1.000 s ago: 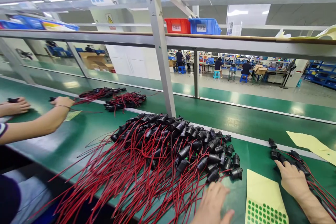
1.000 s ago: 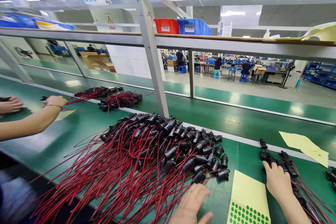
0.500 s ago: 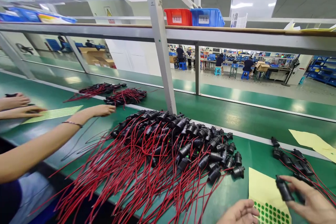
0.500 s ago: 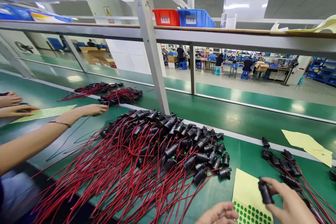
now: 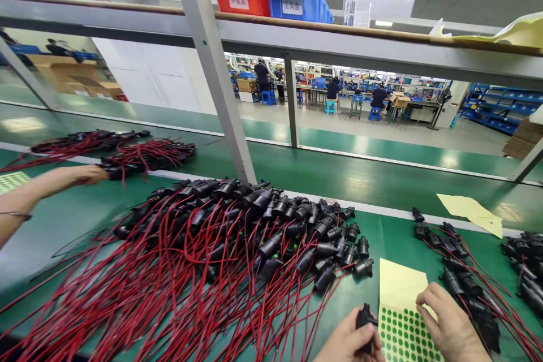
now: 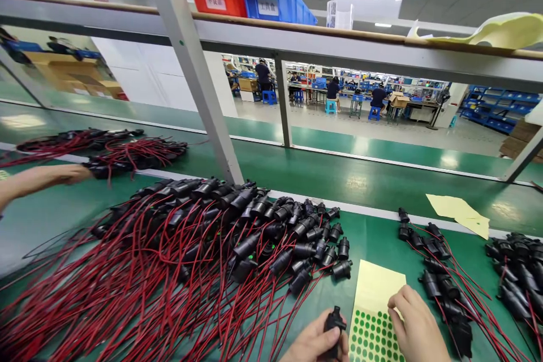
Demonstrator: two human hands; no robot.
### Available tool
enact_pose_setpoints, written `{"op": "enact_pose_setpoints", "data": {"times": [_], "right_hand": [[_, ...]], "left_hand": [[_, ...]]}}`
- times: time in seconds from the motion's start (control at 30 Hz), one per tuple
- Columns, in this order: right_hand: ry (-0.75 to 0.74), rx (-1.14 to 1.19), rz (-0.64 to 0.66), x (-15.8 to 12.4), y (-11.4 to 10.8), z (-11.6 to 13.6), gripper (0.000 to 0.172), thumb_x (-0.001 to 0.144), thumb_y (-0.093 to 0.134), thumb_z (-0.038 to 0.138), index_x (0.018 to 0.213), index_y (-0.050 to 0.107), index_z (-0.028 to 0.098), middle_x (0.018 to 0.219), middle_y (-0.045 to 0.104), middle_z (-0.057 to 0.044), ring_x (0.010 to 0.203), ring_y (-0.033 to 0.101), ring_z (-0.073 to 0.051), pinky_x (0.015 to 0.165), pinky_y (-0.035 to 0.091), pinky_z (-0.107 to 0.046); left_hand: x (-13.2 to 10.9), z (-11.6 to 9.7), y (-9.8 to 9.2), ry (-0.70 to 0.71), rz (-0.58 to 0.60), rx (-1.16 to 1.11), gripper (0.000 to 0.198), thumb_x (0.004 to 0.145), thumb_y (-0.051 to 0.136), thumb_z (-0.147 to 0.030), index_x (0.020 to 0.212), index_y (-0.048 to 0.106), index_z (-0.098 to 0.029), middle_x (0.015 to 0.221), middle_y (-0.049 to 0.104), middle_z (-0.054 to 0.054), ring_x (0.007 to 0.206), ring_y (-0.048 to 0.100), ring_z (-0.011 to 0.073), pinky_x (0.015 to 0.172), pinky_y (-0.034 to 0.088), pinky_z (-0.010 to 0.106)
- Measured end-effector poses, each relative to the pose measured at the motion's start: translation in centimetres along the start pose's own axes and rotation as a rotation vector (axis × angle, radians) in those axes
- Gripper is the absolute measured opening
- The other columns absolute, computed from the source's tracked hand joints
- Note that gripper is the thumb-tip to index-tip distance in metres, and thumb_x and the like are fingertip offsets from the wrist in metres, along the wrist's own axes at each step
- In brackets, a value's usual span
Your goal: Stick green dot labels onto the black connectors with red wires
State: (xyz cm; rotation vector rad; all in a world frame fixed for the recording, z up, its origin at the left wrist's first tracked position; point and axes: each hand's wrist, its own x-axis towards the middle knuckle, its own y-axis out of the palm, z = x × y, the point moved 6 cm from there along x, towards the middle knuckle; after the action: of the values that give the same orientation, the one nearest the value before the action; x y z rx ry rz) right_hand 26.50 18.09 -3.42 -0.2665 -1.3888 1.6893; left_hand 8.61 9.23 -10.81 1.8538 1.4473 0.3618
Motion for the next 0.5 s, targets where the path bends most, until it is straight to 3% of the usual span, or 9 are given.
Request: {"op": "enact_pose_setpoints", "data": {"times": [0.1, 0.27, 0.4, 0.5], "right_hand": [[-0.053, -0.123, 0.148, 0.6, 2.6, -0.4, 0.021, 0.088, 0.047, 0.015, 0.078, 0.064, 0.024, 0.082, 0.063, -0.003, 0.077, 0.063, -0.018, 0.07, 0.049, -0.029], [-0.102, -0.264, 0.294, 1.0, 5.3, -0.1, 0.023, 0.083, 0.05, 0.009, 0.076, 0.066, 0.023, 0.082, 0.064, -0.003, 0.079, 0.063, -0.02, 0.067, 0.045, -0.03], [-0.131, -0.386, 0.215, 0.8, 6.0, 0.1, 0.021, 0.08, 0.054, 0.005, 0.069, 0.063, 0.02, 0.078, 0.063, -0.004, 0.075, 0.062, -0.021, 0.065, 0.042, -0.031], [-0.252, -0.39, 0.127, 0.5, 6.1, 0.4, 0.018, 0.078, 0.058, 0.009, 0.065, 0.061, 0.021, 0.073, 0.061, -0.002, 0.067, 0.061, -0.018, 0.059, 0.042, -0.028]], "left_hand": [[0.2, 0.6, -0.5, -0.05, -0.036, 0.04, 0.068, 0.052, 0.086, -0.06, 0.086, 0.043, -0.02, 0.089, 0.066, 0.003, 0.062, 0.065, 0.0117, 0.055, 0.032, 0.022], [0.1, 0.8, -0.9, -0.026, -0.05, 0.065, 0.068, 0.053, 0.086, -0.06, 0.091, 0.046, -0.019, 0.098, 0.067, 0.005, 0.06, 0.063, 0.0099, 0.056, 0.032, 0.022], [-0.3, 0.4, -1.1, -0.013, -0.097, 0.183, 0.067, 0.053, 0.083, -0.063, 0.091, 0.051, -0.019, 0.099, 0.07, 0.005, 0.06, 0.057, 0.0074, 0.061, 0.032, 0.023], [-0.3, 0.6, -1.4, -0.037, -0.132, 0.23, 0.069, 0.049, 0.084, -0.065, 0.088, 0.052, -0.018, 0.095, 0.069, 0.004, 0.058, 0.047, 0.0062, 0.06, 0.027, 0.023]]}}
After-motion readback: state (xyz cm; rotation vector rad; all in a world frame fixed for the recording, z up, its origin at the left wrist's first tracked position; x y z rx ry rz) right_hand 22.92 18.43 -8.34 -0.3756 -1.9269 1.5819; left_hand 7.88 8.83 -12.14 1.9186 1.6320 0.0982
